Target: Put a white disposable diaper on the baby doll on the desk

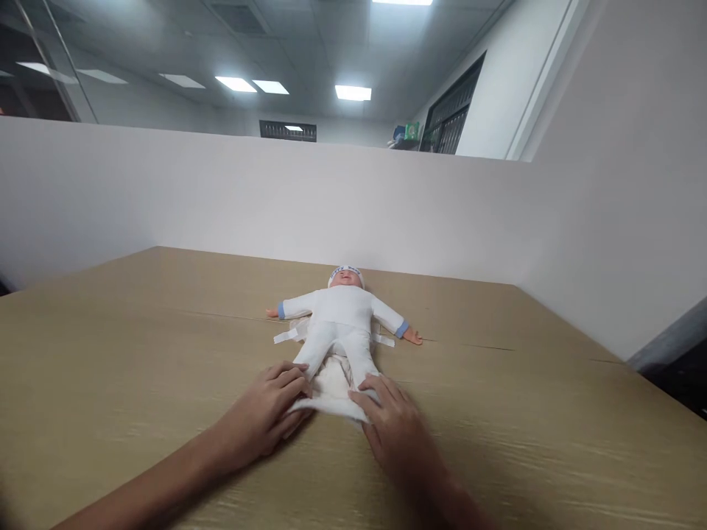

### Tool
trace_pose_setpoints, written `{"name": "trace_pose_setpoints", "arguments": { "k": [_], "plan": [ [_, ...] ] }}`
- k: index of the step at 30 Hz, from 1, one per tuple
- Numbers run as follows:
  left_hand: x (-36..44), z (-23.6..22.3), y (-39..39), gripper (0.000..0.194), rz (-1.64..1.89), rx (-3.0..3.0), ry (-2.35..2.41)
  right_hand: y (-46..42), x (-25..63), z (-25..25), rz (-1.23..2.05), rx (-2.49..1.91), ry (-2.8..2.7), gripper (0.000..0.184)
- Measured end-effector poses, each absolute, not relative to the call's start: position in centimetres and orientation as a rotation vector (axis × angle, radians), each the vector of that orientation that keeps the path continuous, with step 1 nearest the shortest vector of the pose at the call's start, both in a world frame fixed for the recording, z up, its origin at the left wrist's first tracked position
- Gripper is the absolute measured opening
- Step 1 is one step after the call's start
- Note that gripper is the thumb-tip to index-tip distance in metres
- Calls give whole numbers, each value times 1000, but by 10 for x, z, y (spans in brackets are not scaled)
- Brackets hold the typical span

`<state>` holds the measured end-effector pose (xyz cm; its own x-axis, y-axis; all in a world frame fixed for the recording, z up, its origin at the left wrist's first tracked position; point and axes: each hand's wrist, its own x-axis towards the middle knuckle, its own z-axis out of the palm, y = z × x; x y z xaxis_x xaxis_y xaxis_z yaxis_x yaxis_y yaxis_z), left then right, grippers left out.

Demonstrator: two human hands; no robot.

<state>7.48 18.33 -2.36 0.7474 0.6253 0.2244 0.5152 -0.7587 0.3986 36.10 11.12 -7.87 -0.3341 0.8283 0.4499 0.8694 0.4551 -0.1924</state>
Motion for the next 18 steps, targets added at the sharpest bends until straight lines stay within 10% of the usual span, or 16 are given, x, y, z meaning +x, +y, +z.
{"name": "trace_pose_setpoints", "arguments": {
  "k": [4, 18],
  "plan": [
    [77, -4, 201, 37, 666, 2411, 897, 127, 361, -54, 204, -1398, -2023, 26],
    [153, -10, 371, 59, 857, 1594, 964, 303, 376, -31, 923, -1442, -1246, 46]
  ]
}}
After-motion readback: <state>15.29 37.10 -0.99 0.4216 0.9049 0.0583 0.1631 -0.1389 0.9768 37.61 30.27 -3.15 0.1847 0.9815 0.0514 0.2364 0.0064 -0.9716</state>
